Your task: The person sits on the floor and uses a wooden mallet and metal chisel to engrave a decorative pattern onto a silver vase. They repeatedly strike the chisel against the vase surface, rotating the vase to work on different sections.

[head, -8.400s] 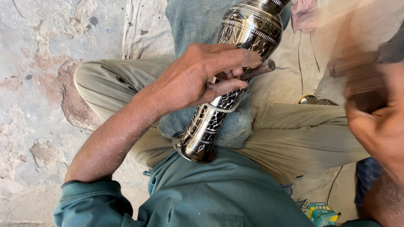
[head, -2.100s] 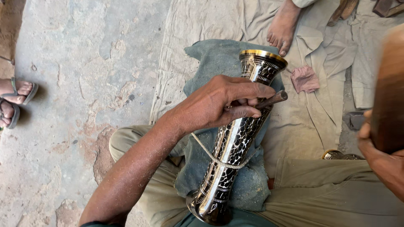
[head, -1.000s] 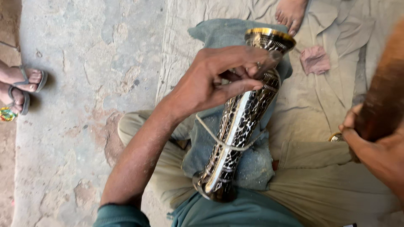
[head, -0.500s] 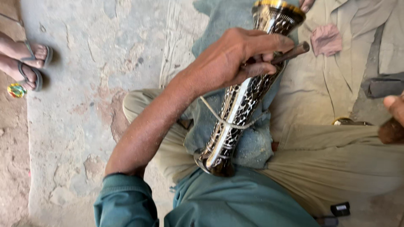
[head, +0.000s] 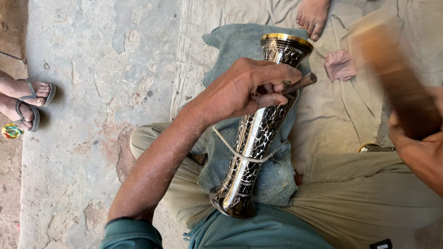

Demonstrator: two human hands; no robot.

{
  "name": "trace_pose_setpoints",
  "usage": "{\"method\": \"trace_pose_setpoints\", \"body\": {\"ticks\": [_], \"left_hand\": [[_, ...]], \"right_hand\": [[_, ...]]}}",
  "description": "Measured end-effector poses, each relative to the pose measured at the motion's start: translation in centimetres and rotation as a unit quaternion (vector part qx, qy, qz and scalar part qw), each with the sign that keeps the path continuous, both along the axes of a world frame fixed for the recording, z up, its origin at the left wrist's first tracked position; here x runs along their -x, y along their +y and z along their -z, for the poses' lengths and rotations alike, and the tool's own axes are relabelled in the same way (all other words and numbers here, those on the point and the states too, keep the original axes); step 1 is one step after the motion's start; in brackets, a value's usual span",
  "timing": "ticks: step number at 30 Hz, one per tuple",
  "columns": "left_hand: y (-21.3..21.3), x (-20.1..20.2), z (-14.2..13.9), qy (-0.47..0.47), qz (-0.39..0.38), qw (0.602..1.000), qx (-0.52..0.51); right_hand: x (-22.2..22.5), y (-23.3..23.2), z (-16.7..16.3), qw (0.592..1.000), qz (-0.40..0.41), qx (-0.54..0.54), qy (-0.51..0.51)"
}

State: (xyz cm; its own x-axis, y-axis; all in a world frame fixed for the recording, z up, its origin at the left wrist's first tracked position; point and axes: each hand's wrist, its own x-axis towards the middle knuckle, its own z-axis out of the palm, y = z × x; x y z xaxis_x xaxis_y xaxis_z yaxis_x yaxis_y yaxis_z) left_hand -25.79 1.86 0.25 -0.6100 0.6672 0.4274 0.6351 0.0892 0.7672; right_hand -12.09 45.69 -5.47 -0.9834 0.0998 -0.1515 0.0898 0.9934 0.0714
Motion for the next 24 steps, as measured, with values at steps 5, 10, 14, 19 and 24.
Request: {"method": "trace_pose_setpoints", "body": {"ticks": [5, 10, 14, 19, 24], "left_hand": [[0.1, 0.2, 0.1, 0.01, 0.004, 1.0, 0.0], [0.1, 0.2, 0.4, 0.033, -0.003, 0.999, 0.005], [0.3, 0.3, 0.7, 0.017, 0.007, 1.0, 0.0], [0.0, 0.5, 0.9, 0.007, 0.008, 1.0, -0.005], [-0.3, 0.3, 1.0, 0.009, 0.004, 1.0, -0.01]], "right_hand": [[0.1, -2.5, -2.7, 0.996, 0.024, 0.081, 0.018], [0.8, -5.1, -4.9, 0.974, -0.033, 0.188, 0.119], [1.5, -5.0, -4.1, 0.972, 0.006, 0.198, 0.124], [1.2, -2.8, -2.0, 0.967, 0.058, 0.222, 0.115], [2.8, -0.9, 0.4, 0.958, 0.114, 0.252, 0.075]]}}
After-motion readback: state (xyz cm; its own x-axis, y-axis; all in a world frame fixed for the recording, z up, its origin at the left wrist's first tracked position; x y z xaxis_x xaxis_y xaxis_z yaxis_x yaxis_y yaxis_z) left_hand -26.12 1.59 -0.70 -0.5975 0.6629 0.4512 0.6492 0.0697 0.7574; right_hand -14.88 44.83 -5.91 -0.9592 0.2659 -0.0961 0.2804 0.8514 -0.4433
